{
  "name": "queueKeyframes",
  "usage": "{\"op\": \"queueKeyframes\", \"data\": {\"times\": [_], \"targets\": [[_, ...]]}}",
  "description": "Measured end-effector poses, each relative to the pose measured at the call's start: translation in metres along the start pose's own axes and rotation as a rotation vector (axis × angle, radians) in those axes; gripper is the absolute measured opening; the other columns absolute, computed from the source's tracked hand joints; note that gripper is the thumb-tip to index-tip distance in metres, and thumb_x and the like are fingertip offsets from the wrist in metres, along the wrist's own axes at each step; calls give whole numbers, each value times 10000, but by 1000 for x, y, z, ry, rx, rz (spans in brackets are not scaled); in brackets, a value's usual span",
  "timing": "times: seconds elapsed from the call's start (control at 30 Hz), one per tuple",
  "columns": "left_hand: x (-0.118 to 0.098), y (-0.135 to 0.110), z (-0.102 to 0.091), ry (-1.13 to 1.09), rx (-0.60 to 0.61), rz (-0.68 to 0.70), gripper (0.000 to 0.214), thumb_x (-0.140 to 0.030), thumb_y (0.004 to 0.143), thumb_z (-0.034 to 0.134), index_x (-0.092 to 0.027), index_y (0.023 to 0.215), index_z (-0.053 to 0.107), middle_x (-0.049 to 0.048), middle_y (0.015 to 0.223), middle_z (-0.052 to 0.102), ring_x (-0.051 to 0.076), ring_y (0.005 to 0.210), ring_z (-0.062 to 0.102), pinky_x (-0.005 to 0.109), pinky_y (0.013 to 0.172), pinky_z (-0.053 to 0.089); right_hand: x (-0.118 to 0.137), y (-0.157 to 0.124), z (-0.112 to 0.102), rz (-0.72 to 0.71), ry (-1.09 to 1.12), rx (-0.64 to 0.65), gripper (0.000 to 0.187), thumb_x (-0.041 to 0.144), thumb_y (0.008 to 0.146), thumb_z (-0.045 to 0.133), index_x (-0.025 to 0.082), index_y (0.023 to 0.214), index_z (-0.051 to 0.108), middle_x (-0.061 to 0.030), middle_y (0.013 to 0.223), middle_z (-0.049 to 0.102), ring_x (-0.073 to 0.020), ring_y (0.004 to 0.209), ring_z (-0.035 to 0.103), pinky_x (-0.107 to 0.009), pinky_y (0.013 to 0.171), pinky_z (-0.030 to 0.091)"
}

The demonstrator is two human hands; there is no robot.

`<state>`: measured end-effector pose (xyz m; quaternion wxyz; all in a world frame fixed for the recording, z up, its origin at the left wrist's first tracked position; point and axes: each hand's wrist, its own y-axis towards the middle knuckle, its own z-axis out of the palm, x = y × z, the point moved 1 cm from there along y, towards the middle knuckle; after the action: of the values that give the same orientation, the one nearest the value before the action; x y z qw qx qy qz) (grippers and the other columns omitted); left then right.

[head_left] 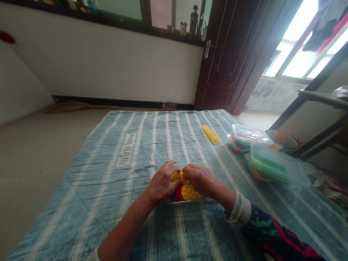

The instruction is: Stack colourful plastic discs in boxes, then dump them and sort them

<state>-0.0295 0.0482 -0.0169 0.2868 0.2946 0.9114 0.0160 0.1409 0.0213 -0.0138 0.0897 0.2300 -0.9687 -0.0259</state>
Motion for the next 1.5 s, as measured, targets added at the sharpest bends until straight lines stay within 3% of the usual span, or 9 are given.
{"op": "queueKeyframes", "data": {"times": [0.33, 0.67, 0.97, 1.1, 1.5], "targets": [[-6, -1, -5, 28, 81, -40, 424, -223, 699, 685, -152, 1117, 687, 194, 1413, 472, 360, 1345, 384, 485, 1104, 330, -4, 2, 8, 21, 62, -58, 157, 154, 887, 487, 160, 981, 612, -51, 871, 653, -153, 724, 569, -265, 571, 259], [-12, 9, -4, 129, 98, -32, 251, -260, 762, 636, -169, 977, 729, 178, 1281, 587, 350, 1307, 436, 491, 1081, 356, -6, 3, 9, 18, 93, -92, 118, 149, 869, 526, 158, 929, 627, -42, 839, 649, -144, 711, 550, -251, 573, 276], [-8, 10, 1, 179, 71, -13, 262, -216, 755, 612, -152, 984, 721, 190, 1323, 554, 346, 1298, 450, 470, 1086, 359, -5, 4, 6, 31, 108, -69, 142, 181, 880, 514, 166, 965, 626, -48, 867, 652, -157, 726, 563, -255, 573, 284], [-7, 10, 2, 172, 86, -10, 298, -284, 763, 635, -152, 1018, 716, 204, 1340, 535, 354, 1317, 424, 474, 1098, 338, -5, 4, 7, 18, 119, -69, 157, 175, 880, 503, 161, 974, 628, -57, 880, 660, -174, 748, 584, -261, 580, 302], [-1, 19, 1, 212, 97, -8, 279, -291, 751, 651, -214, 1009, 724, 155, 1318, 576, 355, 1293, 457, 509, 1070, 363, -3, 7, 6, -4, 116, -88, 214, 120, 811, 533, 160, 995, 635, -66, 893, 678, -172, 740, 607, -251, 605, 391]]}}
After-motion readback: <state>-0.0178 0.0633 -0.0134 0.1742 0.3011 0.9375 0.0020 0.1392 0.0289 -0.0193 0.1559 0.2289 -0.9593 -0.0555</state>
